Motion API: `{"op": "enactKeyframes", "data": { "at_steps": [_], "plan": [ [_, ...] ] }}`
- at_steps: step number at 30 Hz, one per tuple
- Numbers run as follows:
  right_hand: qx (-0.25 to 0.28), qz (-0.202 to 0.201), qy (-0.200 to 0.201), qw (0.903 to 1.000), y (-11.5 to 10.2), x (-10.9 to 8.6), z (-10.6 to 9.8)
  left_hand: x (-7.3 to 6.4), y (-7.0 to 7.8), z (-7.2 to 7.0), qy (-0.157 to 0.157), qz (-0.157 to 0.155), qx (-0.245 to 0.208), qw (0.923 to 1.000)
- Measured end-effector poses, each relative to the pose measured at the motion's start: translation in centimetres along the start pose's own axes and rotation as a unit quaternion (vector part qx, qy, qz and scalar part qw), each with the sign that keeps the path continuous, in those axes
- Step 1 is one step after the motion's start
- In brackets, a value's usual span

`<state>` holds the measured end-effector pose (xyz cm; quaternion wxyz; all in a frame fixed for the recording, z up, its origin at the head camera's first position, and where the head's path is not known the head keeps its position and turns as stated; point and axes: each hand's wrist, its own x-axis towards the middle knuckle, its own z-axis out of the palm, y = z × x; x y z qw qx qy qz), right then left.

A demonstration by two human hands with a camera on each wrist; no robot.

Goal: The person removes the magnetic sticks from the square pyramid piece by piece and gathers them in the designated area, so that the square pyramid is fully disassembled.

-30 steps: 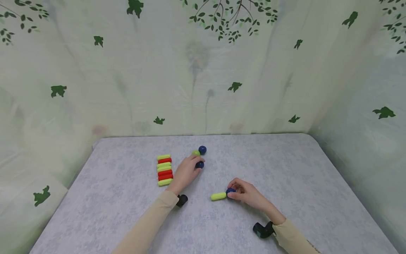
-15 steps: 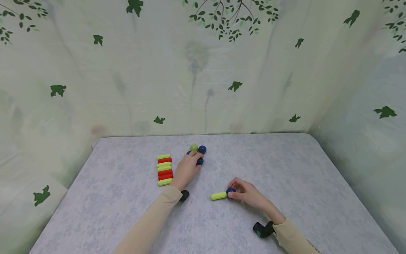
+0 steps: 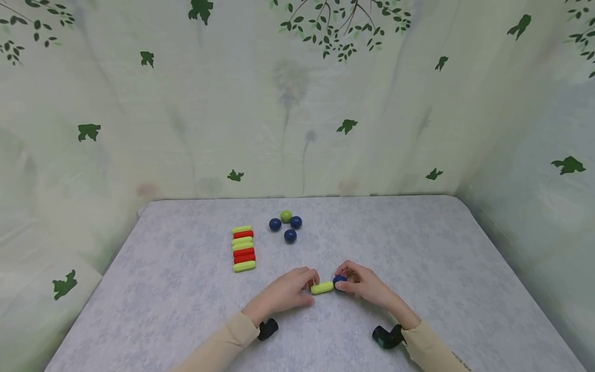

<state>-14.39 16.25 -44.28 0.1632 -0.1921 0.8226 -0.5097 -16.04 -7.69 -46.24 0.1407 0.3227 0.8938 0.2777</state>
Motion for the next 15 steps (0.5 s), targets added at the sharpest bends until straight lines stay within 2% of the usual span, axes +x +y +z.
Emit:
{"op": "enactKeyframes", "data": {
  "at_steps": [4, 6, 9, 13, 15],
  "plan": [
    [-0.002, -0.005, -0.001, 1.0, 0.2, 0.1, 0.0, 0.0, 0.2, 0.7, 0.029, 0.01, 0.019, 0.9994],
    [-0.006, -0.005, 0.001, 1.0, 1.0, 0.3, 0.1, 0.2, 0.4, 0.7, 0.034, 0.009, 0.021, 0.9992],
    [-0.005, -0.006, 0.002, 1.0, 1.0, 0.4, 0.1, 0.6, 0.4, 0.8, 0.042, 0.016, 0.02, 0.9988],
    [0.0, -0.009, 0.001, 1.0, 0.3, 0.2, 0.0, 0.9, 0.4, 0.9, 0.057, 0.046, 0.012, 0.9972],
    [0.0, -0.009, 0.004, 1.0, 0.7, 0.4, 0.1, 0.8, 0.4, 0.9, 0.059, 0.065, 0.008, 0.9961]
  ]
}}
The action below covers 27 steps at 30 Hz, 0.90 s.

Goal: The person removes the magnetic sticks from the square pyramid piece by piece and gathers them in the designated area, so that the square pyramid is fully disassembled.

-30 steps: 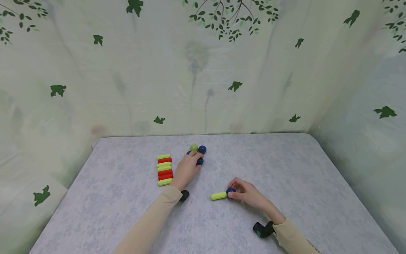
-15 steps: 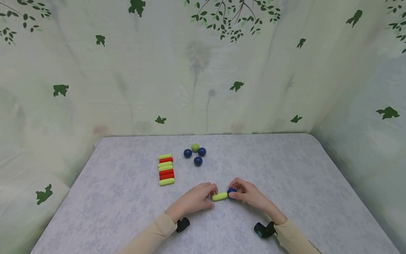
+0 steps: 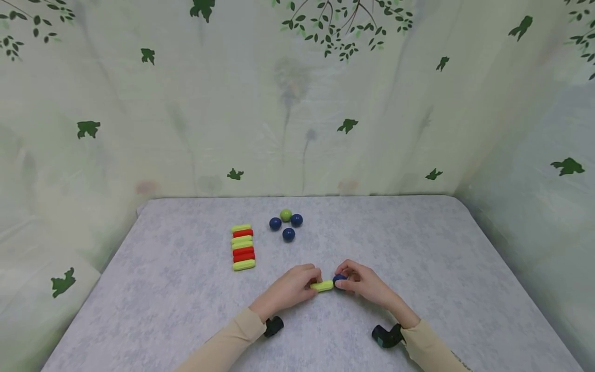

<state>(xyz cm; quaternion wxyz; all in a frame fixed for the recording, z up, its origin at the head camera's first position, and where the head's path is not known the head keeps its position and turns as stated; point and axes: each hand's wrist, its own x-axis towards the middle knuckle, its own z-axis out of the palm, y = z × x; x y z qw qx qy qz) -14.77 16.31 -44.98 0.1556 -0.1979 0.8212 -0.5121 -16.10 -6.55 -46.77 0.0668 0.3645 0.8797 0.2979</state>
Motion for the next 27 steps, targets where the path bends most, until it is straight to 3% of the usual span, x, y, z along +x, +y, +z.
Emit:
{"op": "enactKeyframes", "data": {
  "at_steps": [3, 6, 10, 16, 22, 27],
  "plan": [
    [-0.007, 0.003, 0.011, 0.9999, 1.3, 0.5, 0.0, -0.2, 0.0, 0.0, -0.016, 0.023, -0.007, 0.9996],
    [-0.012, 0.006, 0.019, 0.9997, 2.6, 0.9, 0.0, -0.5, -0.2, -0.1, -0.023, 0.022, -0.013, 0.9994],
    [-0.006, 0.01, 0.011, 0.9999, 3.1, 0.9, 0.0, -1.6, -0.5, -1.0, 0.002, -0.021, -0.032, 0.9993],
    [-0.001, 0.011, 0.009, 0.9999, 3.0, 1.1, -0.1, -4.8, -2.0, -3.5, 0.063, -0.072, -0.029, 0.995],
    [-0.003, 0.012, 0.02, 0.9997, 2.8, 2.8, -0.4, -7.9, -4.5, -5.7, 0.124, -0.146, 0.015, 0.9814],
    [0.0, 0.03, 0.036, 0.9989, 2.4, 4.9, -0.6, -9.5, -6.1, -6.8, 0.146, -0.19, 0.041, 0.9699]
  ]
}}
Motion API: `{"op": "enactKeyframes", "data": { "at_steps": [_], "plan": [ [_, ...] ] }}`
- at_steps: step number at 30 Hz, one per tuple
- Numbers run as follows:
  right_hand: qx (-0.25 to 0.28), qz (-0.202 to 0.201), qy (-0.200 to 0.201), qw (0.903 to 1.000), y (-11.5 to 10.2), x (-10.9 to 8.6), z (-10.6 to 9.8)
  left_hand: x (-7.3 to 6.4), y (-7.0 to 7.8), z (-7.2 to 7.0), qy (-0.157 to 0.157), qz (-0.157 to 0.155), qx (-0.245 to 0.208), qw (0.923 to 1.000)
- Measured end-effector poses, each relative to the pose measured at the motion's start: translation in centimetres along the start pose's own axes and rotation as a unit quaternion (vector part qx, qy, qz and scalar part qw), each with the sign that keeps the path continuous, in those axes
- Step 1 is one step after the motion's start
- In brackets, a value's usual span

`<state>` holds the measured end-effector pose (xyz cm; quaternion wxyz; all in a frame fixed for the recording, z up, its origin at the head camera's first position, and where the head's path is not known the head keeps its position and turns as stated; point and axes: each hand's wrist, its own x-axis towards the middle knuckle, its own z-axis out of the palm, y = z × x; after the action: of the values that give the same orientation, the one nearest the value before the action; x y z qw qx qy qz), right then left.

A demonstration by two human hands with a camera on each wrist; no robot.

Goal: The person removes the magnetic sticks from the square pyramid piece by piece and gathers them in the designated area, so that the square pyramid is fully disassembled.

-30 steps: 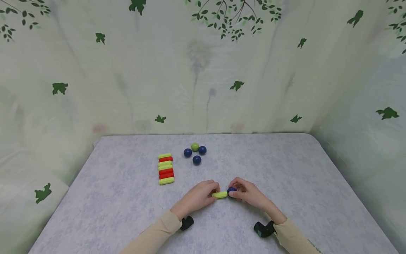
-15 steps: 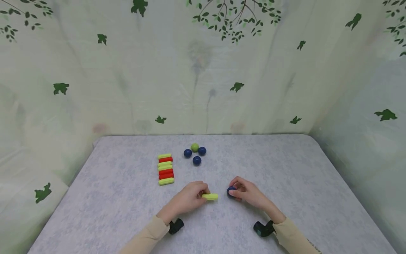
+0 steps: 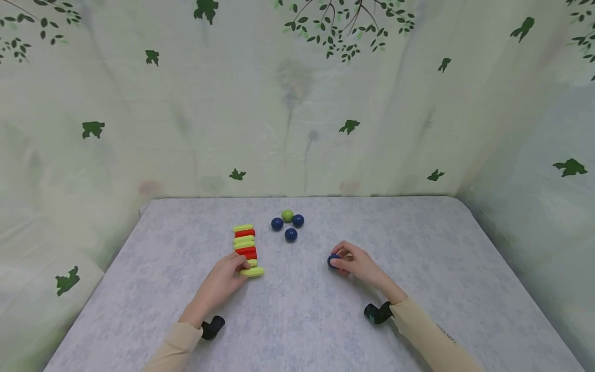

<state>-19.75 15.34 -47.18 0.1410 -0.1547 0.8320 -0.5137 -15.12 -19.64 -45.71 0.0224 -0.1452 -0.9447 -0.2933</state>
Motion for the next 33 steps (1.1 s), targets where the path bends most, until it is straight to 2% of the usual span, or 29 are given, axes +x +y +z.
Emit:
{"op": "enactKeyframes", "data": {
  "at_steps": [5, 10, 21, 27, 33],
  "plan": [
    [-0.004, 0.02, 0.016, 0.9997, -0.6, 2.3, 0.3, 0.2, -0.9, 0.1, 0.003, -0.014, 0.028, 0.9995],
    [-0.015, 0.031, 0.034, 0.9988, -1.6, 4.8, 1.2, 0.2, -1.2, 0.2, 0.016, -0.027, 0.046, 0.9985],
    [-0.075, 0.005, 0.062, 0.9952, -1.8, 9.7, 3.1, 0.7, -1.4, 0.2, 0.024, -0.047, 0.042, 0.9977],
    [-0.115, -0.016, 0.082, 0.9898, -1.7, 10.6, 3.5, 0.7, -1.6, -0.5, 0.013, -0.026, 0.046, 0.9985],
    [-0.074, -0.015, 0.104, 0.9917, -2.0, 9.5, 2.8, 0.7, -1.1, -1.7, 0.035, -0.017, 0.044, 0.9982]
  ]
}}
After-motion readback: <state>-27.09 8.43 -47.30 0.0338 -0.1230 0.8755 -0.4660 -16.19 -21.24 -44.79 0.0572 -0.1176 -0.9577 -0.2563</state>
